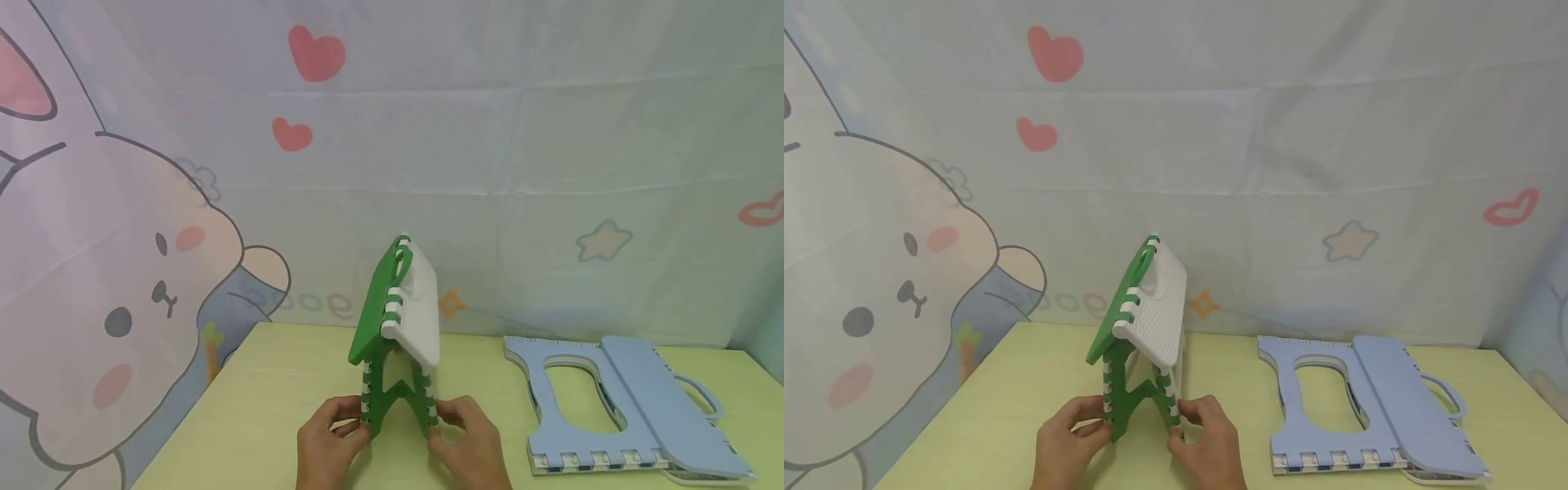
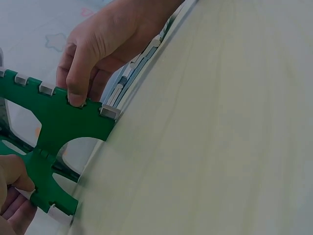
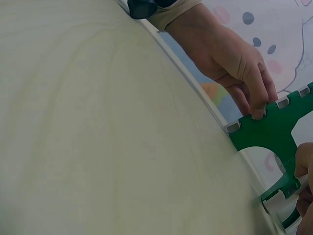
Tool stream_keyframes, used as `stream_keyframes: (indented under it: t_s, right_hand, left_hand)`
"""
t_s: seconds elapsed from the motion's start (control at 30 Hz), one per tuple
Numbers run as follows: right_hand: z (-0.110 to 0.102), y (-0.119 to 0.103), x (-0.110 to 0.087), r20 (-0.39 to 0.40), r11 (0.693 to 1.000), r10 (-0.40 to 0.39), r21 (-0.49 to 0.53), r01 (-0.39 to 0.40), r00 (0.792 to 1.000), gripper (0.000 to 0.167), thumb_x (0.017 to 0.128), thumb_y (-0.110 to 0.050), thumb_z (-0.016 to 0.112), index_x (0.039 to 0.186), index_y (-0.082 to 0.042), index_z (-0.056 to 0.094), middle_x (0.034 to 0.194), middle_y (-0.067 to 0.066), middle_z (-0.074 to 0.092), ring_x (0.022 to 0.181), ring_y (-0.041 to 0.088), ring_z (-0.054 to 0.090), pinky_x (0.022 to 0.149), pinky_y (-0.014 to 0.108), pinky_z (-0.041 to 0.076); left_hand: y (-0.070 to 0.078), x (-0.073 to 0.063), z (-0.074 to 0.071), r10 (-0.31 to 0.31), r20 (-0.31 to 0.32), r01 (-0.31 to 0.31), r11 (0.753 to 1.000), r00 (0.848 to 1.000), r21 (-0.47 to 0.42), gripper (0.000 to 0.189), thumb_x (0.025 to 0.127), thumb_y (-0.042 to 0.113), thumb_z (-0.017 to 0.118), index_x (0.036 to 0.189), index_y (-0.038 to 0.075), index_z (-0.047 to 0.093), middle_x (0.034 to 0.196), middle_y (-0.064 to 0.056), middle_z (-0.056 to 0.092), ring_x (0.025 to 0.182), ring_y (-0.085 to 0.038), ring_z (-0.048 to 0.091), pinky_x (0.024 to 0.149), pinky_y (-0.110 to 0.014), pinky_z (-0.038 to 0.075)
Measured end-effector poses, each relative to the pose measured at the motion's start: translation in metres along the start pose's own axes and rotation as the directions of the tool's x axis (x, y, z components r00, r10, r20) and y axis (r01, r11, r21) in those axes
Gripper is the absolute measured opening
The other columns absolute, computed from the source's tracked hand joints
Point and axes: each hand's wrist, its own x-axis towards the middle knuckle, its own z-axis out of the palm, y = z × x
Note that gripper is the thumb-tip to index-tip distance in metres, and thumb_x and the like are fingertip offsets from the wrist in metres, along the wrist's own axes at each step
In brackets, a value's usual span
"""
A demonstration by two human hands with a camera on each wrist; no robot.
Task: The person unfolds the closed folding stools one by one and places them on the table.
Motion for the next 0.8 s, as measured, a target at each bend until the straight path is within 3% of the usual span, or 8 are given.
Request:
stream_keyframes:
  t_s: [0.13, 0.53, 0.8]
  right_hand:
    - [-0.003, 0.001, 0.0, 0.012, 0.999, 0.031, 0.009, -0.031, 0.999, 0.038, 0.078, 0.011, 0.082, 0.106, -0.012, 0.071, 0.107, -0.007, 0.069, 0.097, 0.018, 0.073, 0.088, 0.036, 0.063]
    - [-0.007, 0.003, 0.0, 0.018, 1.0, 0.019, 0.014, -0.019, 1.0, 0.037, 0.079, 0.01, 0.081, 0.106, -0.013, 0.071, 0.107, -0.007, 0.069, 0.096, 0.018, 0.072, 0.088, 0.037, 0.063]
    - [-0.008, 0.004, -0.001, -0.012, 0.999, -0.031, 0.031, 0.032, 0.999, 0.039, 0.077, 0.014, 0.082, 0.104, -0.013, 0.072, 0.105, -0.01, 0.068, 0.094, 0.014, 0.072, 0.085, 0.036, 0.064]
  left_hand:
    - [-0.001, 0.0, -0.001, 0.018, -0.006, -0.018, 1.0, 1.0, 0.015, 0.032, 0.078, -0.014, 0.081, 0.102, 0.005, 0.077, 0.106, -0.007, 0.076, 0.097, -0.021, 0.074, 0.082, -0.026, 0.063]
    - [-0.002, 0.001, -0.007, 0.042, -0.023, -0.041, 0.998, 0.999, 0.054, 0.033, 0.077, -0.016, 0.079, 0.102, 0.005, 0.077, 0.106, -0.007, 0.076, 0.097, -0.022, 0.074, 0.082, -0.026, 0.063]
    - [-0.005, 0.004, -0.014, 0.068, 0.028, -0.069, 0.997, 0.997, 0.025, 0.033, 0.079, -0.015, 0.081, 0.104, 0.007, 0.078, 0.108, -0.006, 0.075, 0.098, -0.021, 0.074, 0.084, -0.027, 0.062]
